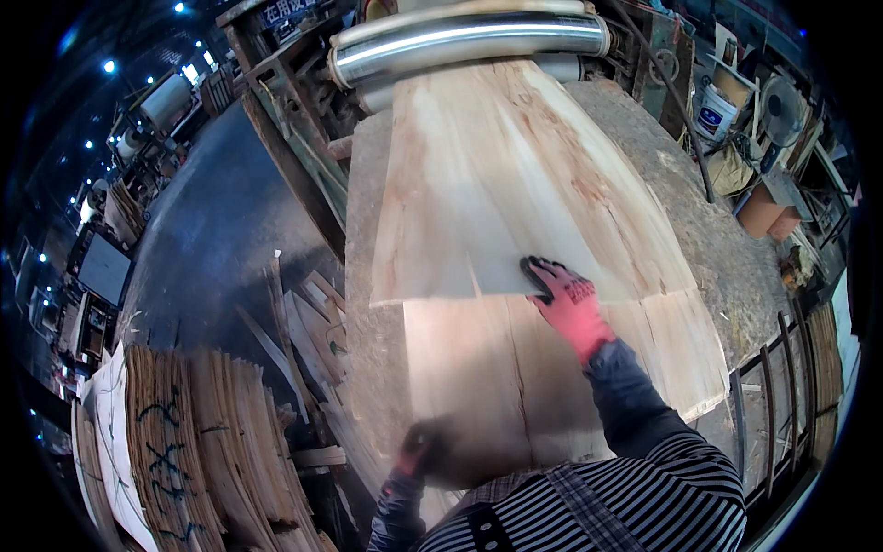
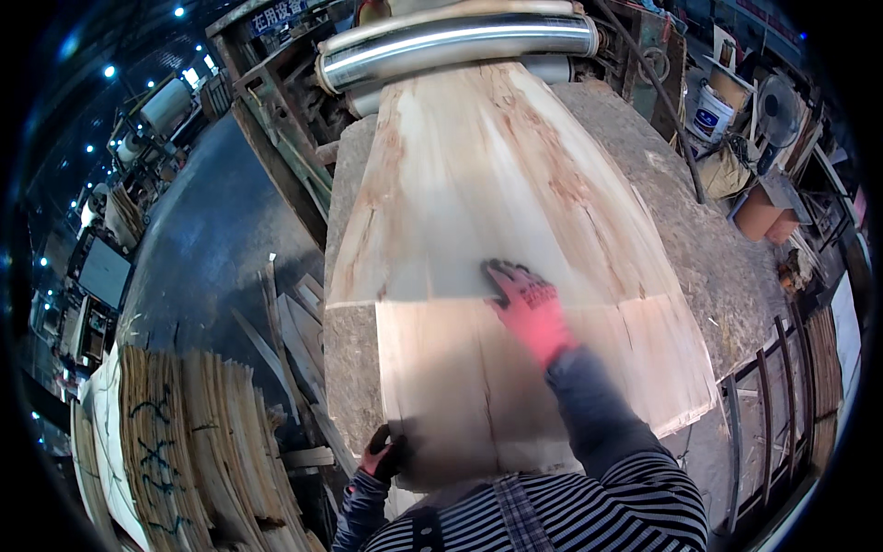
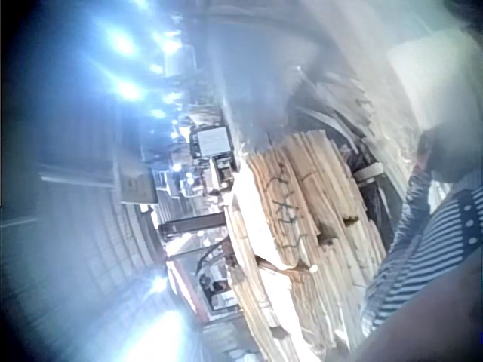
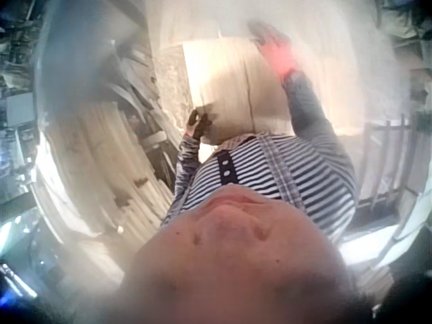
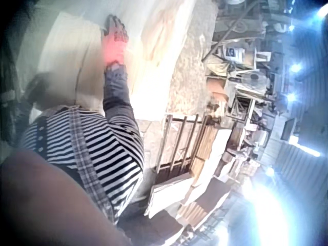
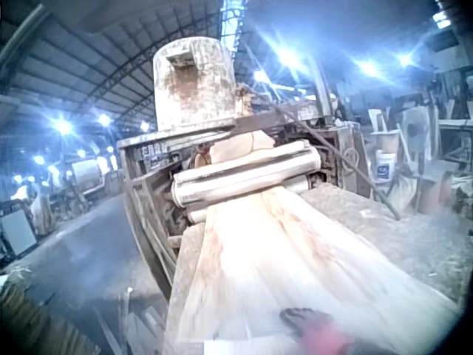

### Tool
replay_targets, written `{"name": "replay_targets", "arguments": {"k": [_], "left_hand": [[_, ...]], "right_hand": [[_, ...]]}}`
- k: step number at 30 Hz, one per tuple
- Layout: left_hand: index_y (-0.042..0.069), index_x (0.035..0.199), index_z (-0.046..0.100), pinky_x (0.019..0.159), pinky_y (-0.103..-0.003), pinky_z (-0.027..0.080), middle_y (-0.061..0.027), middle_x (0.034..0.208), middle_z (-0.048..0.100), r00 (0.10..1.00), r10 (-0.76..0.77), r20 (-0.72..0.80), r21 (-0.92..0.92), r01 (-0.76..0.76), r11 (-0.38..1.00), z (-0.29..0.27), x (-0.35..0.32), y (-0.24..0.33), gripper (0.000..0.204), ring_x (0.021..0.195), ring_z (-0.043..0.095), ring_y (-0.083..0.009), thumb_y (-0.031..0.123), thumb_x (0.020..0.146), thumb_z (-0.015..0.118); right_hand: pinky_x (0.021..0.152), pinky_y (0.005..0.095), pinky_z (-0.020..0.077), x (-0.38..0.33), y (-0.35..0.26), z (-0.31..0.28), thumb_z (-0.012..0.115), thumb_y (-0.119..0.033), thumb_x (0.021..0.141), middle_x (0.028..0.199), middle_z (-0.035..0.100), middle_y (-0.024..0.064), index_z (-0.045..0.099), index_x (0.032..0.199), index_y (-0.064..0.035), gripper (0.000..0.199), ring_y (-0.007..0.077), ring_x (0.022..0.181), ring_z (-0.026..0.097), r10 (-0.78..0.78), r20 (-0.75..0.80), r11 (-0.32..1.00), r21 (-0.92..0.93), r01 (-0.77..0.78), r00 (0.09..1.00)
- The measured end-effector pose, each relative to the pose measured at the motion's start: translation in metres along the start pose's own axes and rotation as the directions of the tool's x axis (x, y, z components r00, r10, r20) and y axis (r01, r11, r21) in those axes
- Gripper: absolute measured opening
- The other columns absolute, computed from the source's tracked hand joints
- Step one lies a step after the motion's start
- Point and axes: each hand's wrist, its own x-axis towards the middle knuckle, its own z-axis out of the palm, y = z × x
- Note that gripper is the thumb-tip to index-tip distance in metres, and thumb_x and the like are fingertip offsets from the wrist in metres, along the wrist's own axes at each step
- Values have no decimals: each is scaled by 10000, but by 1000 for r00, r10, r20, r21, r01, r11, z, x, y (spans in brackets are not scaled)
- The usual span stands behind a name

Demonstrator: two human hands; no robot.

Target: The person feeds large, flat wooden planks into a roller machine in a workshop. They use both hands to guide the planks through the rollers, flipping them over as needed to process both sides.

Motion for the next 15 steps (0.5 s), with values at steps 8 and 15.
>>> {"name": "replay_targets", "arguments": {"k": [8, 15], "left_hand": [[32, 1097, 525, 460, -204, 389, -10, 716, 596, 996, -33, -77, 394, 61, 917, 0, -9, 60, 333, 544, 497, -60, 92, 778, 598], [-19, 1106, 505, 817, -292, 437, -102, 1022, 570, 964, 109, 244, 159, -151, 976, 2, 17, 23, 304, 921, 548, -177, 110, 831, 498]], "right_hand": [[1029, 484, 85, -11, -14, 22, 520, -454, 752, 1356, 239, 171, 237, 1327, -106, 729, 303, 1274, 175, -155, 174, 982, -80, 171, 973], [1020, 507, 129, -196, -16, -17, 623, -516, 635, 1301, 289, 222, 315, 1283, -76, 842, 383, 1240, 206, -237, 495, 968, 45, 248, 836]]}}
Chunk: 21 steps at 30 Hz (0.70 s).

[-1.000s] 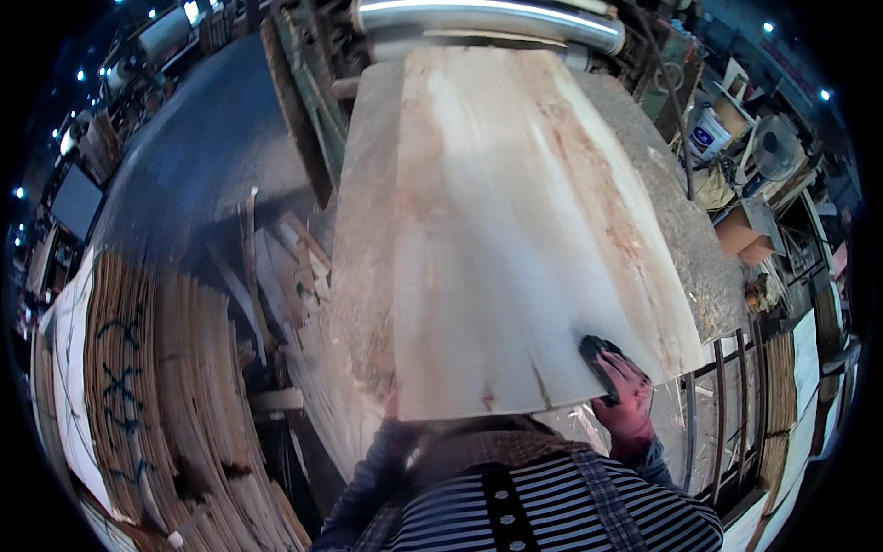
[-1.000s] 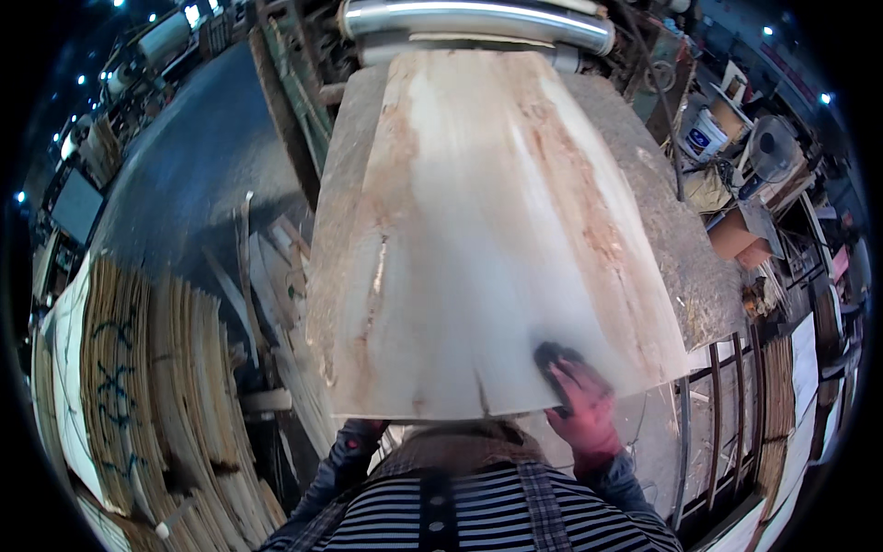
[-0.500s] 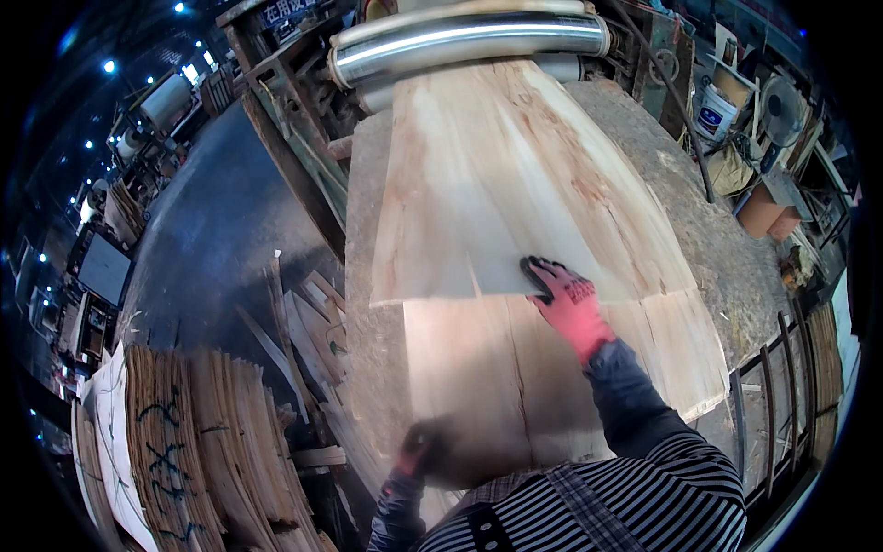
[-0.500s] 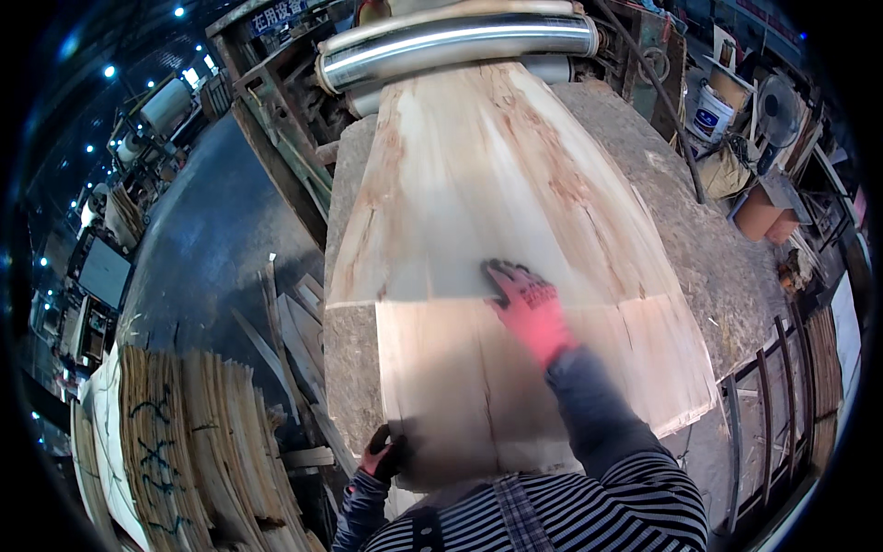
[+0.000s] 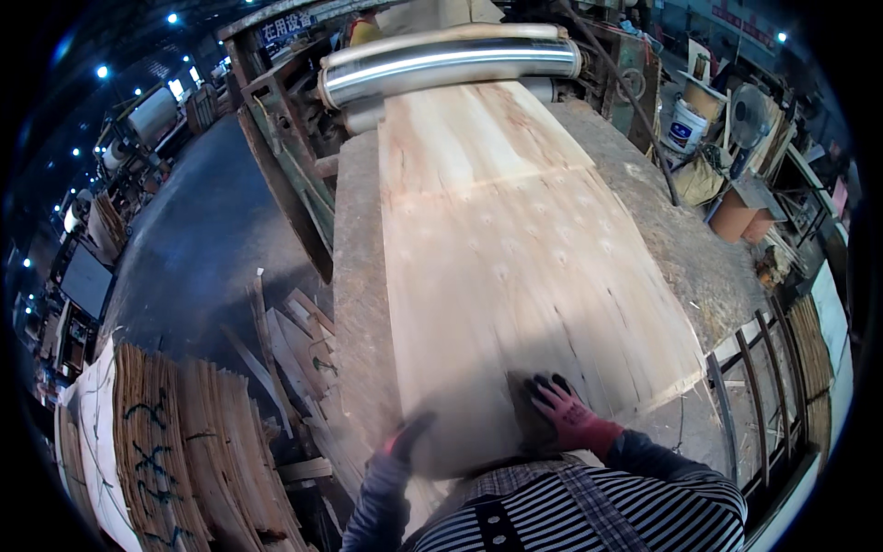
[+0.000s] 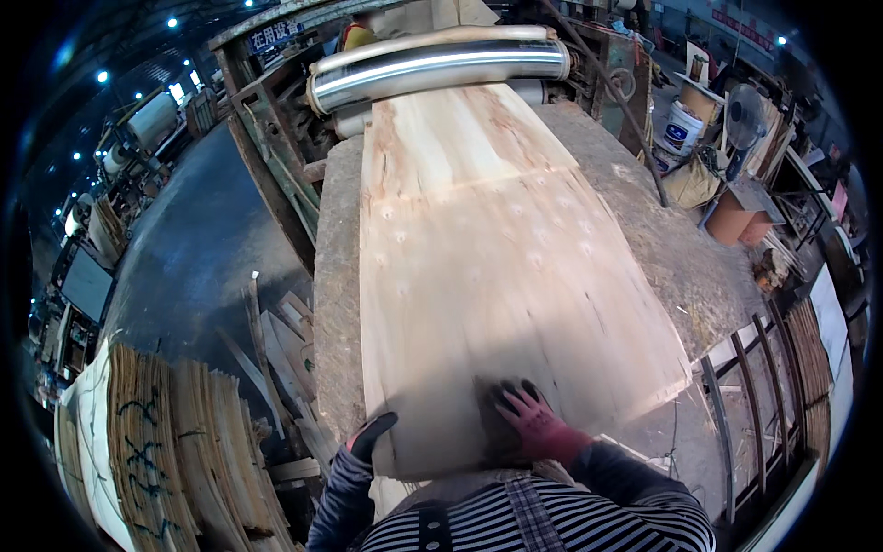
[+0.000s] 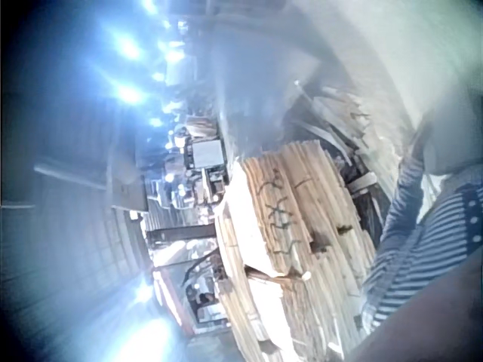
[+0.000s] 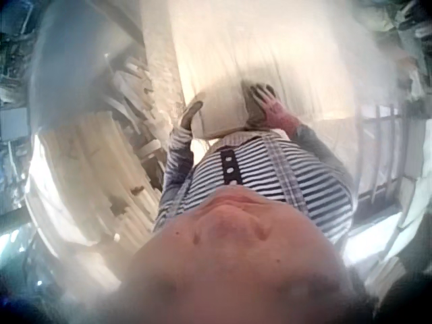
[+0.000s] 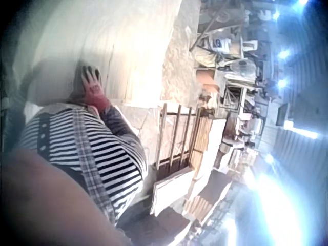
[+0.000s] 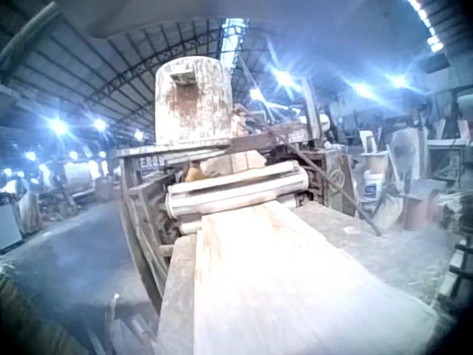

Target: The person feeds large, flat wooden planks into a roller machine in a workshop. They use both hands to guide the planks through the rollers, flipping them over as needed to process both sides.

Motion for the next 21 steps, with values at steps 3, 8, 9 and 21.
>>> {"name": "replay_targets", "arguments": {"k": [3, 8, 9, 21], "left_hand": [[-31, 1125, 487, 856, -319, 422, -124, 1080, 547, 977, 136, 165, 107, -155, 982, 38, 3, 56, 325, 979, 533, -203, 146, 854, 455], [-51, 1154, 453, 882, -330, 410, -147, 1121, 525, 915, 268, 301, 53, -297, 953, 88, -47, 130, 336, 1011, 523, -231, 110, 860, 430], [-58, 1162, 439, 887, -337, 411, -162, 1128, 517, 910, 266, 317, 58, -299, 952, 84, -53, 124, 339, 1023, 518, -248, 107, 867, 414], [-73, 1139, 442, 909, -380, 404, -203, 1127, 508, 997, 52, 61, -124, -44, 991, 50, -67, 136, 340, 1030, 509, -289, 107, 854, 393]], "right_hand": [[1012, 508, 149, -49, -14, 13, 645, -472, 623, 1283, 305, 230, 376, 1240, -68, 785, 403, 1209, 241, 140, 5, 990, -31, -140, 990], [958, 504, 264, -81, -23, 2, 642, -227, 617, 1217, 368, 254, 472, 1128, -36, 571, 442, 1128, 332, 289, -410, 957, 123, -261, 865], [946, 508, 282, -89, -23, 5, 625, -184, 618, 1203, 385, 253, 484, 1112, -32, 536, 448, 1106, 358, 290, -457, 956, 108, -271, 841], [851, 531, 360, -84, -19, 18, 647, -338, 579, 1067, 486, 185, 544, 1016, -24, 549, 393, 950, 466, -49, -390, 989, -145, -9, 919]]}}
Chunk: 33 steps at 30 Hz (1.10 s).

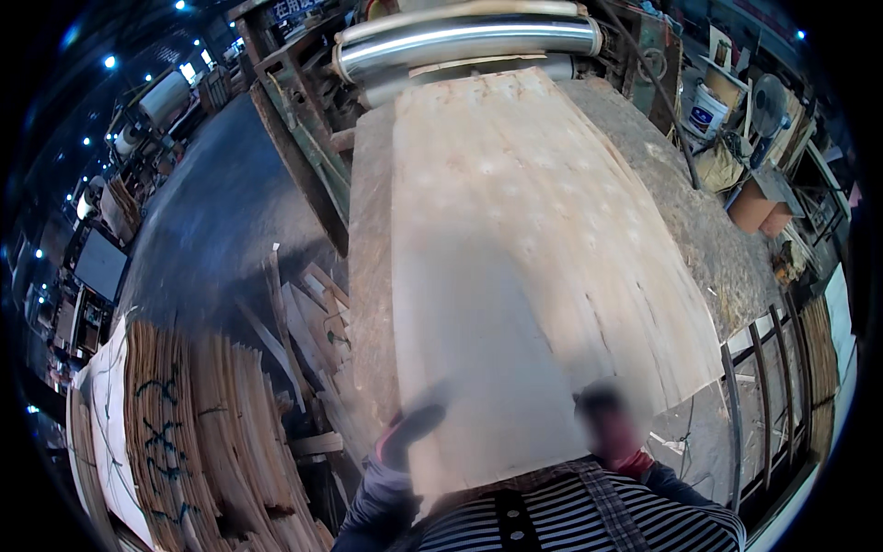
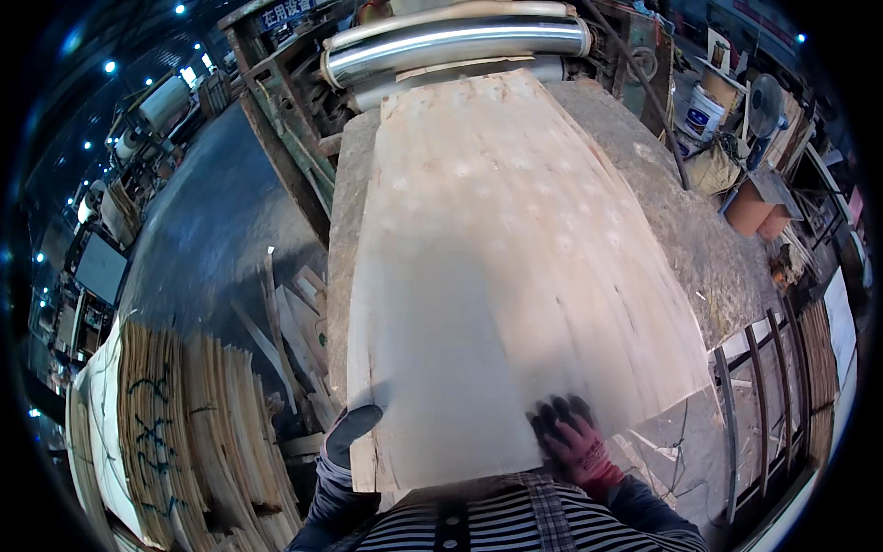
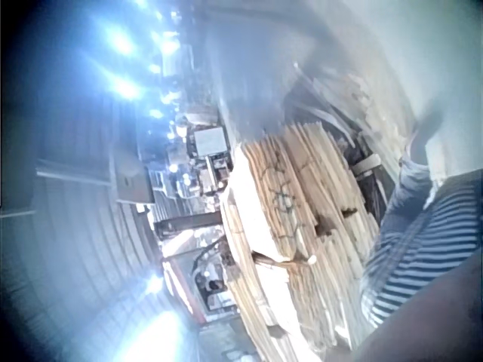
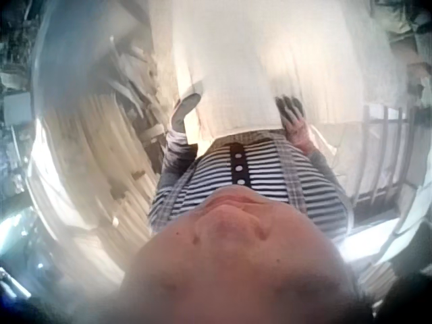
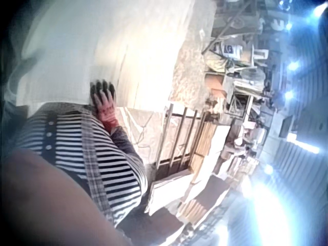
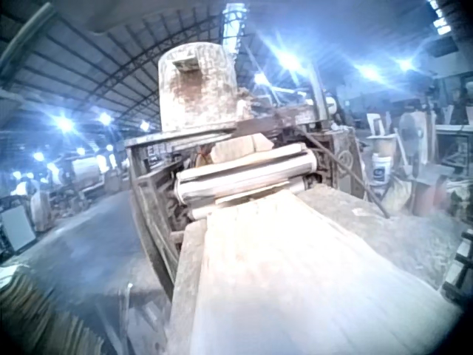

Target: The person feeds large, flat wooden planks into a roller machine in a workshop. They use both hands to guide the planks through the rollers, flipping them over as needed to process both sides.

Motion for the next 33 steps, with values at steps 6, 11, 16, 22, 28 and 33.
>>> {"name": "replay_targets", "arguments": {"k": [6, 11, 16, 22, 28, 33], "left_hand": [[8, 1200, 417, 952, -398, 348, -154, 1216, 450, 972, 11, -236, -244, -70, 967, -14, 83, -27, 413, 1112, 447, -260, 255, 869, 400], [23, 1173, 430, 894, -366, 372, -95, 1143, 503, 852, 521, -44, 999, 46, 8, -55, 92, -73, 383, 982, 511, -246, 269, 885, 380], [13, 1275, 320, 940, -362, 335, -186, 1255, 399, 812, 311, -493, 778, 252, 575, -44, 27, -126, 593, 1134, 408, -328, 71, 741, 572], [9, 1314, 211, 975, -454, 275, -244, 1309, 273, 851, 165, -498, 793, 370, 484, -42, 15, -184, 778, 1170, 310, -400, 266, 702, 618], [83, 1209, 449, 915, -336, 379, -152, 1203, 458, 829, 64, -555, 514, 282, 810, -82, 14, -191, 530, 1099, 459, -263, 234, 736, 635], [8, 1175, 454, 879, -263, 386, -84, 1116, 527, 849, 208, -486, 304, -59, 951, -61, 11, -151, 442, 1016, 498, -149, 89, 771, 613]], "right_hand": [[828, 413, 422, 90, 67, -21, 662, -348, 614, 1066, 536, 139, 494, 1131, -61, 615, 299, 972, 518, 139, -121, 990, 21, -137, 983], [834, 369, 424, 165, 90, 0, 637, -344, 657, 1069, 539, 126, 494, 1129, -65, 567, 293, 972, 520, 87, -111, 996, -25, -90, 990], [872, 398, 391, 230, 122, 45, 592, -343, 717, 1151, 491, 123, 443, 1189, -99, 551, 297, 1038, 476, 220, -37, 975, 15, -220, 975], [1014, 425, 182, 278, 135, 83, 523, -329, 786, 1264, 388, 136, 364, 1261, -102, 550, 302, 1200, 306, 264, -154, 936, -198, -292, 952], [1019, 439, 181, 202, 52, 38, 572, -306, 750, 1265, 375, 166, 386, 1236, -52, 579, 317, 1208, 295, 179, -153, 984, 51, -173, 972], [1007, 460, 216, 101, 18, 19, 665, -281, 649, 1271, 348, 204, 385, 1225, -15, 693, 370, 1200, 286, 177, 169, 980, 64, -190, 970]]}}
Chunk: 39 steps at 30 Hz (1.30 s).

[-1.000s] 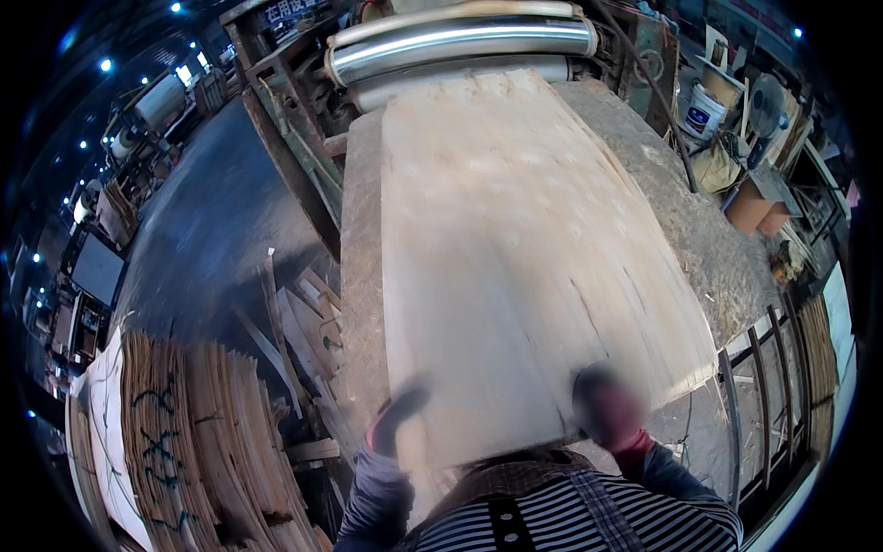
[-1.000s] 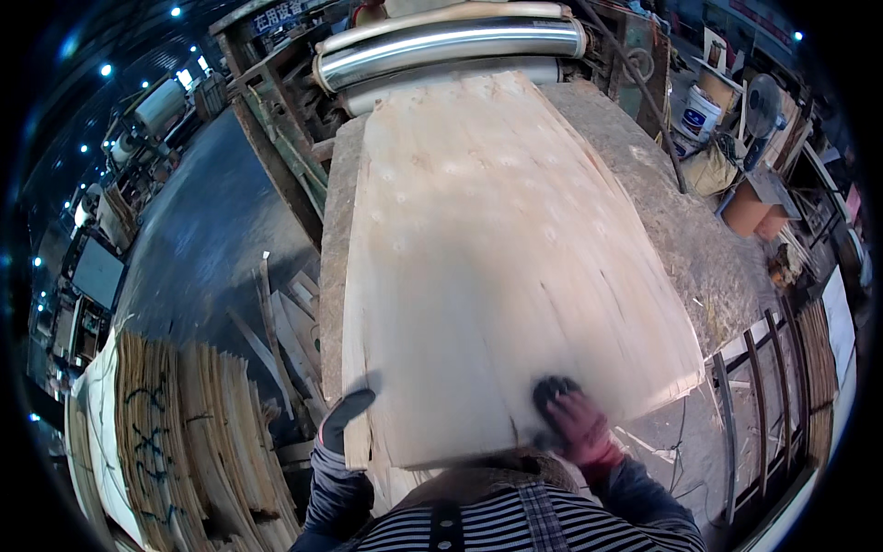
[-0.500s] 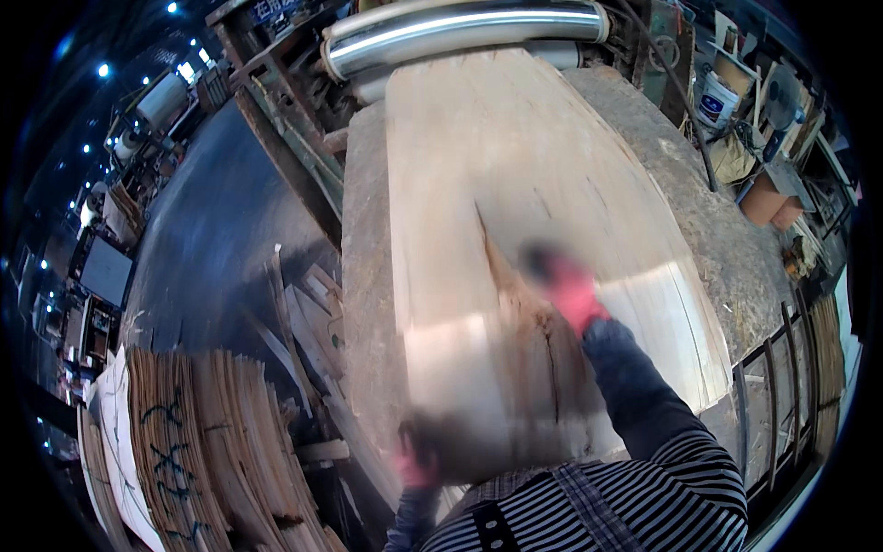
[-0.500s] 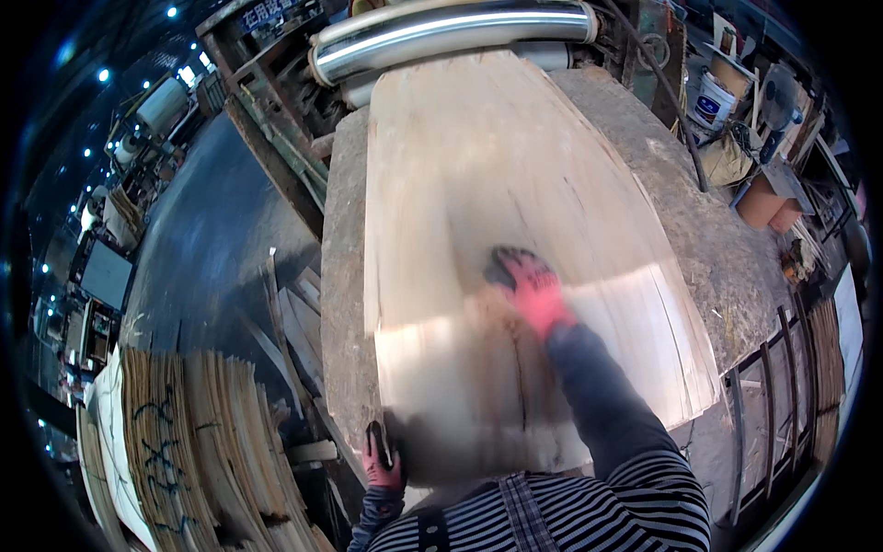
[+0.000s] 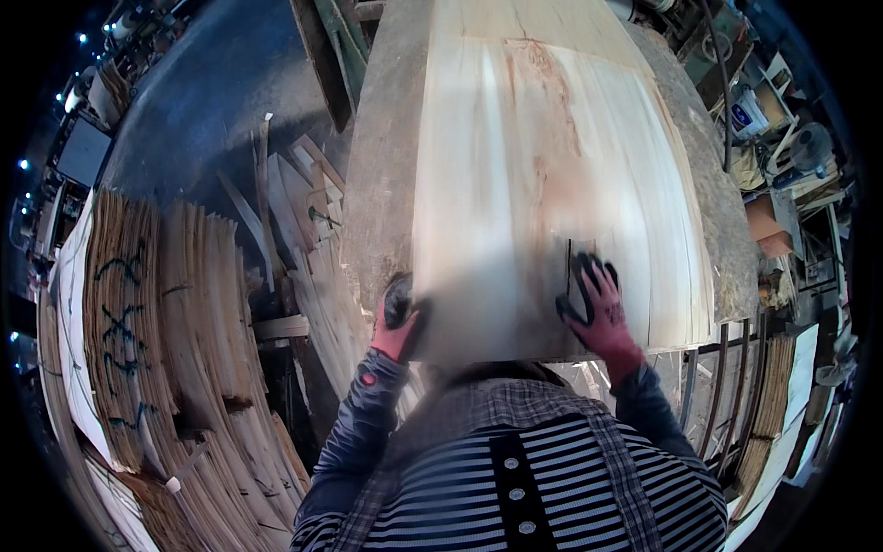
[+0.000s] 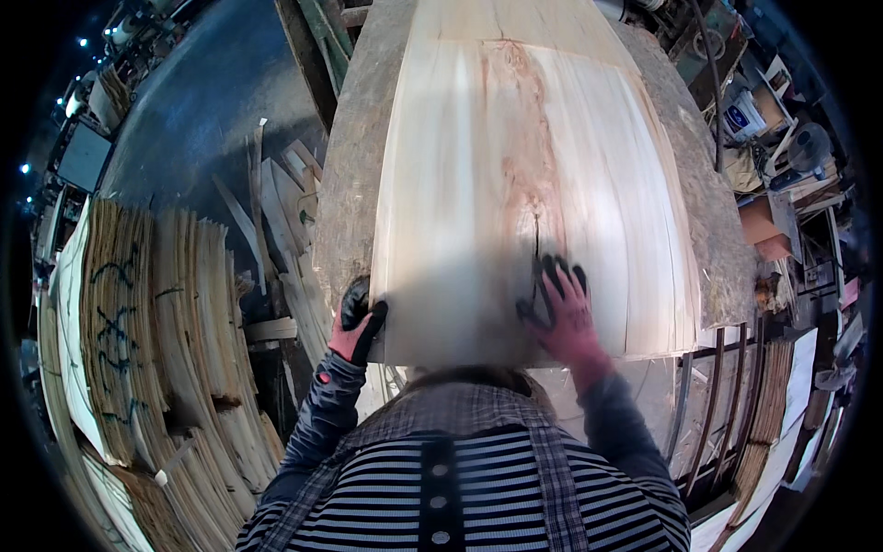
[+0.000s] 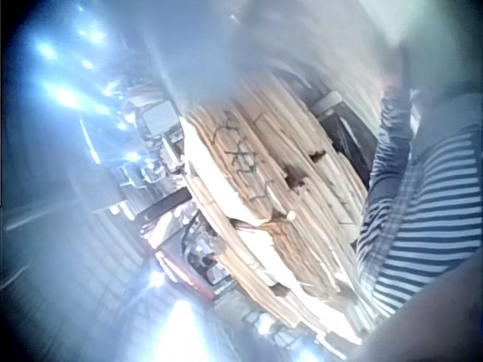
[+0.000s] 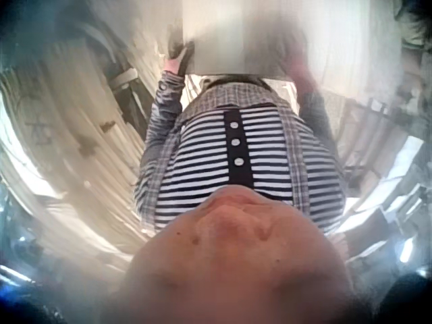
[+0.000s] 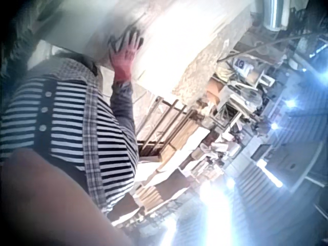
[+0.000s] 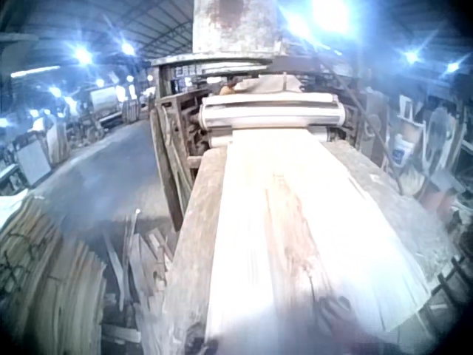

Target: The person feeds large, flat wooden planks into a roller machine in a workshop. They use both hands to guide the planks through the rollers, flipping them over as needed to process both sides.

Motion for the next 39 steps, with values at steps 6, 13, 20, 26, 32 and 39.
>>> {"name": "replay_targets", "arguments": {"k": [6, 13, 20, 26, 32, 39], "left_hand": [[7, 1196, 420, 874, -282, 397, -96, 1143, 507, 893, 311, 325, 8, -331, 944, 29, -11, 66, 421, 1004, 517, -193, 80, 806, 557], [-36, 1299, 172, 985, -372, 312, -230, 1264, 322, 956, -106, 275, -215, 168, 962, 38, 0, 74, 733, 1164, 372, -321, 114, 732, 611], [99, 1332, 205, 1023, -405, 243, -249, 1346, 141, 903, 41, 428, 444, -250, 861, 49, 11, 85, 839, 1258, 153, -389, 139, 649, 691], [56, 1312, 265, 979, -331, 301, -152, 1279, 379, 934, -110, 339, 126, 70, 990, 19, 19, 0, 712, 1196, 345, -250, 61, 698, 627], [96, 1232, 396, 801, -345, 426, -139, 1123, 515, 964, -130, 233, 373, 35, 927, 20, 19, -3, 479, 979, 535, -239, 218, 801, 567], [103, 1197, 441, 807, -372, 432, -166, 1027, 572, 965, -165, 202, 419, 68, 906, 21, 20, -9, 435, 979, 543, -287, 255, 805, 553]], "right_hand": [[992, 478, 217, -80, -17, 11, 635, -349, 650, 1302, 269, 252, 308, 1249, 37, 785, 433, 1188, 258, 118, 66, 987, 102, -125, 991], [993, 520, 179, -93, 0, 28, 616, -493, 641, 1286, 262, 281, 301, 1245, 38, 864, 455, 1192, 247, -110, -9, 988, 109, 111, 994], [957, 530, 252, -90, -6, 41, 699, -447, 518, 1245, 354, 227, 497, 1119, -54, 746, 447, 1136, 313, 19, 38, 999, 43, -21, 999], [912, 399, 370, -10, -11, -30, 677, -324, 568, 1142, 490, 155, 507, 1128, -75, 636, 349, 1038, 471, -16, -153, 996, 89, 30, 988], [901, 396, 370, 113, 32, 0, 682, -287, 621, 1185, 482, 78, 451, 1198, -144, 637, 292, 1066, 464, -14, -161, 1000, 21, 18, 987], [1007, 441, 204, 203, 56, 24, 533, -375, 780, 1287, 359, 143, 340, 1277, -116, 593, 297, 1214, 293, 46, -236, 963, -247, -105, 971]]}}
